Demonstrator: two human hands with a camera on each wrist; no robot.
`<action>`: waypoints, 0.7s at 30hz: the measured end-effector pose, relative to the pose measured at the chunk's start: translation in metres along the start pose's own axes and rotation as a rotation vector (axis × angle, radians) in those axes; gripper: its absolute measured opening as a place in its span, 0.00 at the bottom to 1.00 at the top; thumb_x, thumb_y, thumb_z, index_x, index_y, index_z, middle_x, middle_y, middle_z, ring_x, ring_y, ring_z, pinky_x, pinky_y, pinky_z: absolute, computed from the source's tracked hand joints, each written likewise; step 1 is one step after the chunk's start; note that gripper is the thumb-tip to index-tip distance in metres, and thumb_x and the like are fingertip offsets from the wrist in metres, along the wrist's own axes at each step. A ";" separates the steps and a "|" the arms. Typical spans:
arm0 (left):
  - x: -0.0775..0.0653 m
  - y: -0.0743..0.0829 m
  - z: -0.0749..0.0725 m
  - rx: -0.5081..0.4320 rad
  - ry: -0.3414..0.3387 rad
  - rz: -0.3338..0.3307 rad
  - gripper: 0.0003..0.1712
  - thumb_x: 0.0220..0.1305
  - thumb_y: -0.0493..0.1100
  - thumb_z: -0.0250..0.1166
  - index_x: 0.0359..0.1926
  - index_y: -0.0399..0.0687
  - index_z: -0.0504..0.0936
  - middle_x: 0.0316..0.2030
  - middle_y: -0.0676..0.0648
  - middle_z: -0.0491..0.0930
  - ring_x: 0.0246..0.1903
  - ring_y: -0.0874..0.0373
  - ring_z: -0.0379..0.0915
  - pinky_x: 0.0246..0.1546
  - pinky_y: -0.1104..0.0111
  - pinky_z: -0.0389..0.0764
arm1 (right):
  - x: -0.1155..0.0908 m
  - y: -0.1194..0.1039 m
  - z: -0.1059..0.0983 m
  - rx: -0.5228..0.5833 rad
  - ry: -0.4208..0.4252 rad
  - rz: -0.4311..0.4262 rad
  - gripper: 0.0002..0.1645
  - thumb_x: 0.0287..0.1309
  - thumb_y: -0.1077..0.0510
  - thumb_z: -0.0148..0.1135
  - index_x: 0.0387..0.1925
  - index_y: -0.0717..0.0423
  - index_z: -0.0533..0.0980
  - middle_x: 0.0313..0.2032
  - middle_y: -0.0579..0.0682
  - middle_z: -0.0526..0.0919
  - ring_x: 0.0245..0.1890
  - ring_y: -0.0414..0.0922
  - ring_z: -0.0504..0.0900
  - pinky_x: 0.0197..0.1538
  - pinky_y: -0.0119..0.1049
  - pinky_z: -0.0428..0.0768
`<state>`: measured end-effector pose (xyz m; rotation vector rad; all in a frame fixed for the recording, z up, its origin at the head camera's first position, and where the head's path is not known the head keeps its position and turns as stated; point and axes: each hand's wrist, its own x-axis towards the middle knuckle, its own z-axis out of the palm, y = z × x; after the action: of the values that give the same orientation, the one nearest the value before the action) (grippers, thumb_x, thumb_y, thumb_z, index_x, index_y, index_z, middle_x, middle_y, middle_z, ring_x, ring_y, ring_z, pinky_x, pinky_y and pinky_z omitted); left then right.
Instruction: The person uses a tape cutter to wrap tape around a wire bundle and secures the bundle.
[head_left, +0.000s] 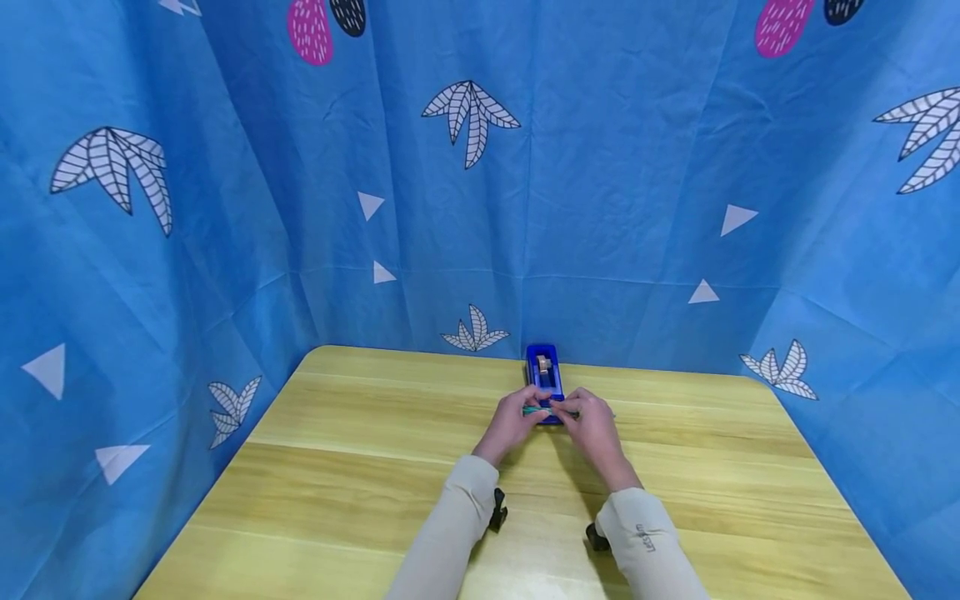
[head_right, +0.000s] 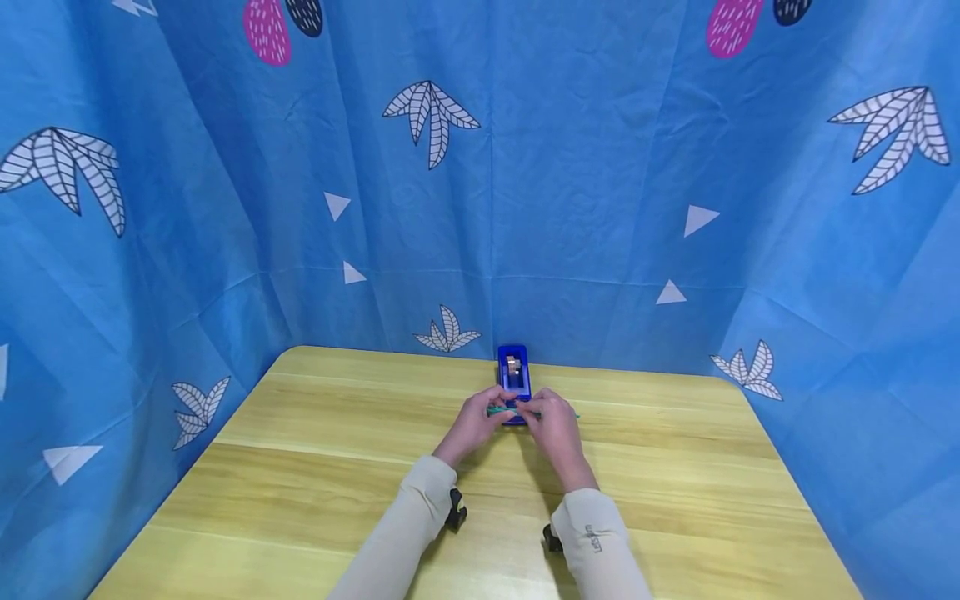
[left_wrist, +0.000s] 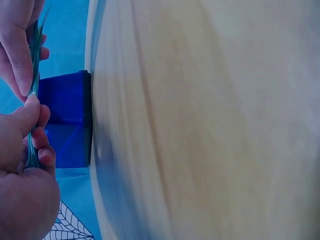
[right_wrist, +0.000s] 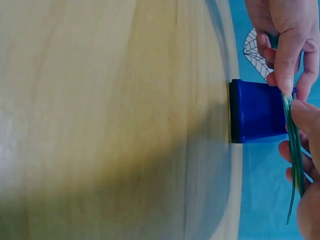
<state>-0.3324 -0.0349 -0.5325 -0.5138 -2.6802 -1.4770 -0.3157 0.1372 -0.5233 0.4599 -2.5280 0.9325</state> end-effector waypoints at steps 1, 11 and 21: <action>0.000 0.000 0.000 -0.007 -0.001 0.001 0.10 0.72 0.40 0.66 0.52 0.53 0.83 0.59 0.51 0.85 0.49 0.58 0.81 0.50 0.69 0.84 | 0.000 0.000 0.000 0.000 -0.001 0.004 0.08 0.58 0.64 0.76 0.40 0.57 0.90 0.30 0.49 0.85 0.30 0.44 0.82 0.34 0.39 0.81; -0.002 -0.002 -0.001 -0.025 -0.025 0.020 0.17 0.72 0.39 0.66 0.59 0.50 0.83 0.48 0.49 0.86 0.47 0.58 0.81 0.43 0.73 0.83 | -0.002 0.005 0.003 0.023 0.010 -0.014 0.08 0.55 0.64 0.77 0.38 0.57 0.90 0.30 0.49 0.84 0.29 0.44 0.81 0.33 0.37 0.79; -0.003 -0.002 -0.002 -0.029 -0.037 0.014 0.14 0.72 0.41 0.65 0.57 0.53 0.83 0.58 0.50 0.84 0.50 0.56 0.81 0.48 0.69 0.84 | -0.004 0.004 0.001 0.018 -0.023 0.007 0.10 0.58 0.62 0.76 0.42 0.55 0.90 0.31 0.48 0.84 0.29 0.41 0.79 0.32 0.32 0.76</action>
<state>-0.3307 -0.0381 -0.5335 -0.5654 -2.6804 -1.5201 -0.3148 0.1404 -0.5280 0.4703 -2.5449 0.9585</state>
